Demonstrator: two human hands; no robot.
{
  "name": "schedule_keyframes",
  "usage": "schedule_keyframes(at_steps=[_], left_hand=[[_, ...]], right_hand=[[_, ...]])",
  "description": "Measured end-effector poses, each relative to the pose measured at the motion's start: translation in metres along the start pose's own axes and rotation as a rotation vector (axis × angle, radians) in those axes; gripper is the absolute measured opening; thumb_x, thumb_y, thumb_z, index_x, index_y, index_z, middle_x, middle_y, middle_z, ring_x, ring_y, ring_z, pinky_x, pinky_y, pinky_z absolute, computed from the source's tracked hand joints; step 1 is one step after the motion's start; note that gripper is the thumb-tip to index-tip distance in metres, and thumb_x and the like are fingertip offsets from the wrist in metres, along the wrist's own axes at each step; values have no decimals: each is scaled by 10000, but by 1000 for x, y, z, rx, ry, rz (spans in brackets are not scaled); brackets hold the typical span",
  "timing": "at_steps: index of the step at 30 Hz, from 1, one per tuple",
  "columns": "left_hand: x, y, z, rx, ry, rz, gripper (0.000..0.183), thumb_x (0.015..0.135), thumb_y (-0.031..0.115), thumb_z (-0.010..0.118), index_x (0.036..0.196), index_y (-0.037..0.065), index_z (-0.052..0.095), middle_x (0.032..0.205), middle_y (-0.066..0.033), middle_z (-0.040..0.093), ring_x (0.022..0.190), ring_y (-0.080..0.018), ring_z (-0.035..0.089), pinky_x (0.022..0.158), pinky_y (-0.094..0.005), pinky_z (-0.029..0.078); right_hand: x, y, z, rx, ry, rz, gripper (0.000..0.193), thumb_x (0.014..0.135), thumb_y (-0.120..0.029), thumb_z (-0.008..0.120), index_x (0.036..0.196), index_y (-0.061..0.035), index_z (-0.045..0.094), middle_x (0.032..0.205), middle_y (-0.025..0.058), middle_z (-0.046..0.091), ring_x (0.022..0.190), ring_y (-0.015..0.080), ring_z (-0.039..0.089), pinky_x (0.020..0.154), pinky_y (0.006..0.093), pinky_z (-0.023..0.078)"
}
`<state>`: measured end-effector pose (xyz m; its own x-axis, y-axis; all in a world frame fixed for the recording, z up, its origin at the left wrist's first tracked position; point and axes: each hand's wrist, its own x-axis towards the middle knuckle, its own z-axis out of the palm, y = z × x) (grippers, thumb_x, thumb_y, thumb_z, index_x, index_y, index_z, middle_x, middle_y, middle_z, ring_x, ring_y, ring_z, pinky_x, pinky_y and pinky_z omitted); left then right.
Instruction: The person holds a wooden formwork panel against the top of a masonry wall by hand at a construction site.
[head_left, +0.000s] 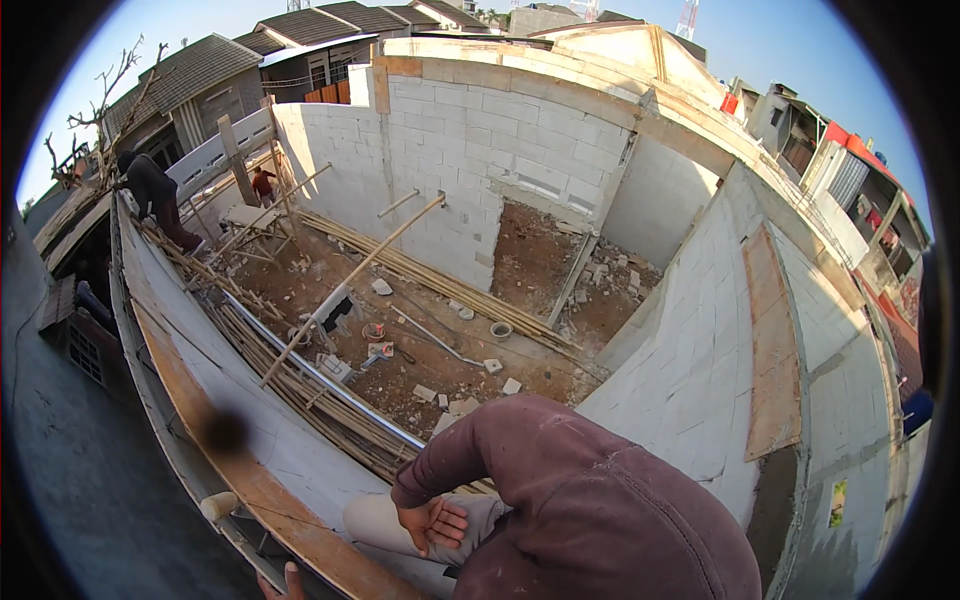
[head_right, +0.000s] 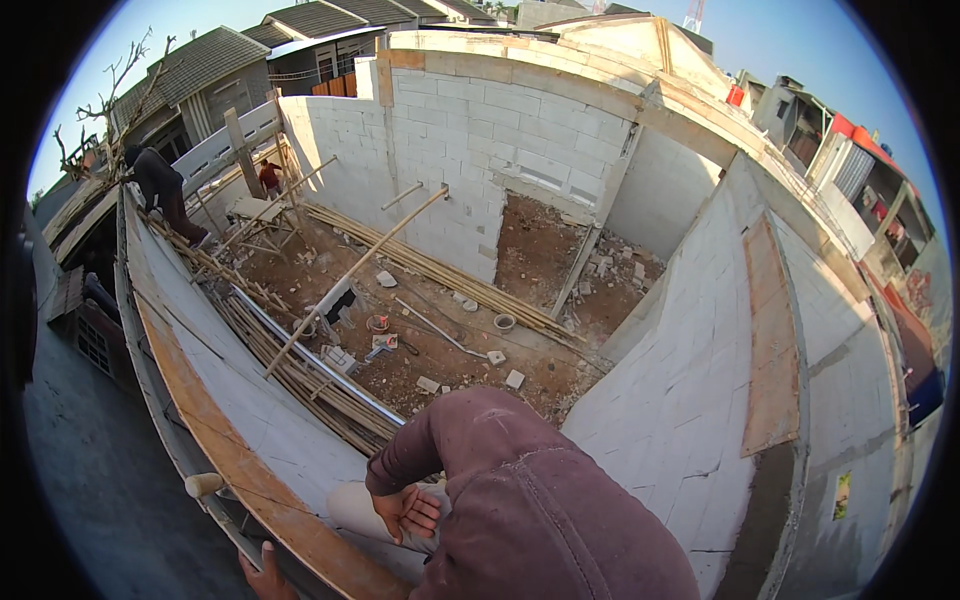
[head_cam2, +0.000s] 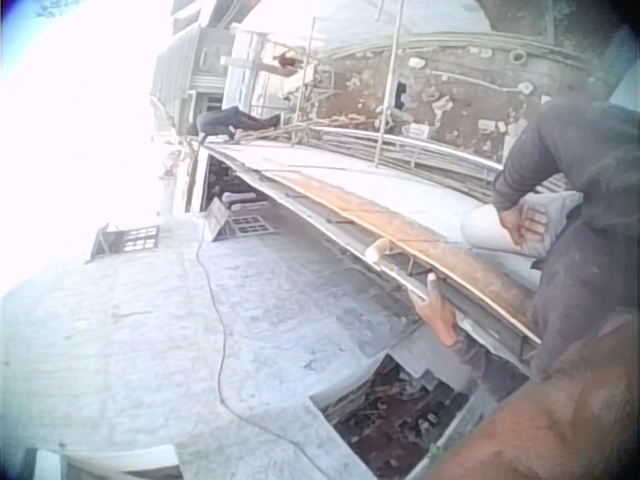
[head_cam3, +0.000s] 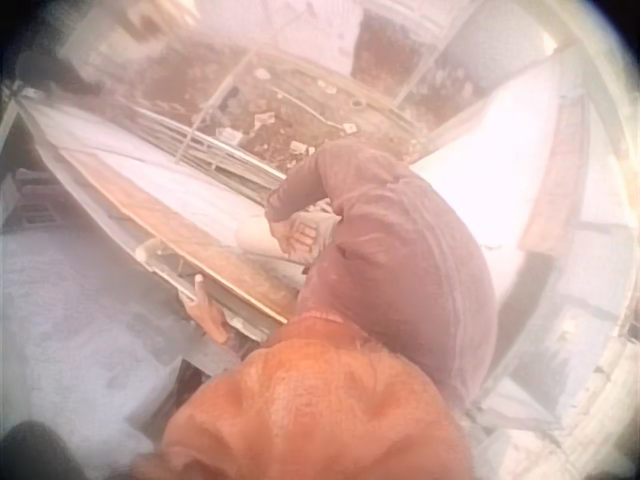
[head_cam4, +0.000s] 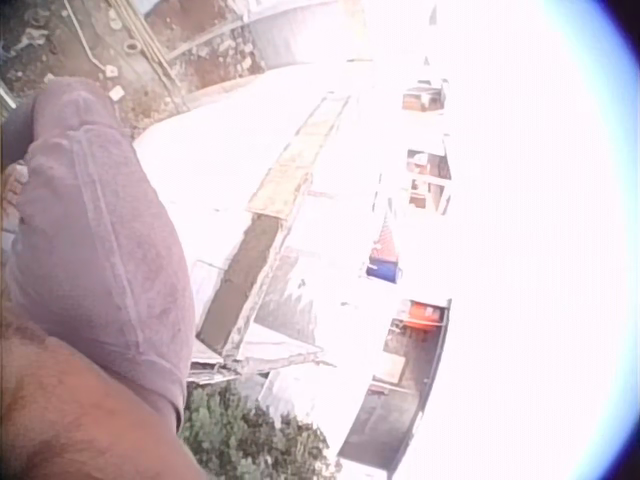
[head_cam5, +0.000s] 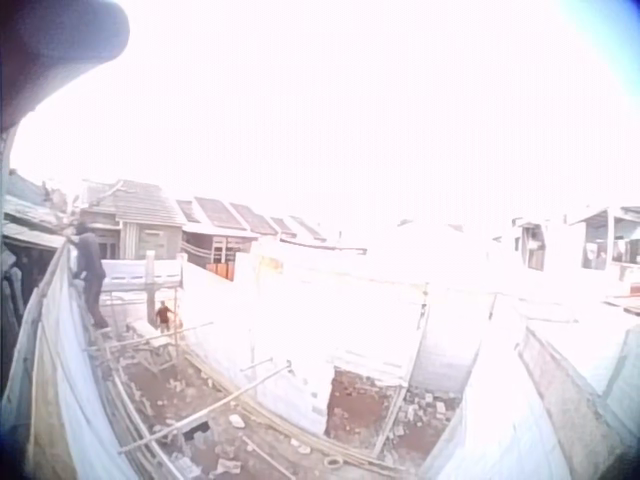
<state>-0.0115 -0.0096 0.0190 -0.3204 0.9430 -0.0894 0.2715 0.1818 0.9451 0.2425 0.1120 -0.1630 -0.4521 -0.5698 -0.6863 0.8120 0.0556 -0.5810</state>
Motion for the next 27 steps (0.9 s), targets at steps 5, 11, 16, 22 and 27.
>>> schedule_keyframes(at_steps=[5, 11, 16, 22, 27], left_hand=[[-3, 6, 0, 37, 9, -11, 675, 1001, 325, 748, 1458, -112, 510, 1380, -247, 625, 1202, -320, 600, 1038, -414, 473], [-5, 13, 3, 167, 55, -42, 690, 1004, 343, 740, 1474, -105, 504, 1402, -265, 617, 1233, -337, 600, 1049, -419, 473], [22, -42, -13, -194, -50, -19, 622, 1027, 224, 695, 1526, -31, 424, 1345, -181, 624, 1201, -264, 620, 1036, -381, 505], [1, 3, 4, 157, 20, -25, 717, 1003, 375, 736, 1506, -74, 491, 1408, -278, 620, 1259, -363, 600, 1075, -447, 465], [16, -39, -5, -81, 8, 4, 579, 1026, 244, 701, 1483, -36, 480, 1322, -153, 640, 1158, -229, 613, 1007, -356, 494]], right_hand=[[-1, 0, 6, 10, 37, -2, 1029, 967, -854, 280, 1165, 55, 719, 1017, 223, 763, 885, 352, 765, 809, 535, 621], [-5, -3, 16, 25, 108, -10, 1065, 953, -875, 257, 1154, 61, 722, 1007, 227, 761, 885, 358, 763, 810, 536, 621], [-6, -10, 23, 2, 138, 25, 1094, 942, -893, 238, 1144, 67, 724, 998, 230, 758, 884, 363, 761, 811, 536, 621], [-11, -7, 32, -9, 183, 59, 1130, 928, -914, 216, 1132, 74, 727, 988, 234, 755, 884, 368, 759, 812, 537, 621], [-16, -13, 34, -22, 203, 75, 1160, 917, -931, 197, 1123, 79, 729, 980, 238, 753, 884, 373, 757, 813, 538, 621]])
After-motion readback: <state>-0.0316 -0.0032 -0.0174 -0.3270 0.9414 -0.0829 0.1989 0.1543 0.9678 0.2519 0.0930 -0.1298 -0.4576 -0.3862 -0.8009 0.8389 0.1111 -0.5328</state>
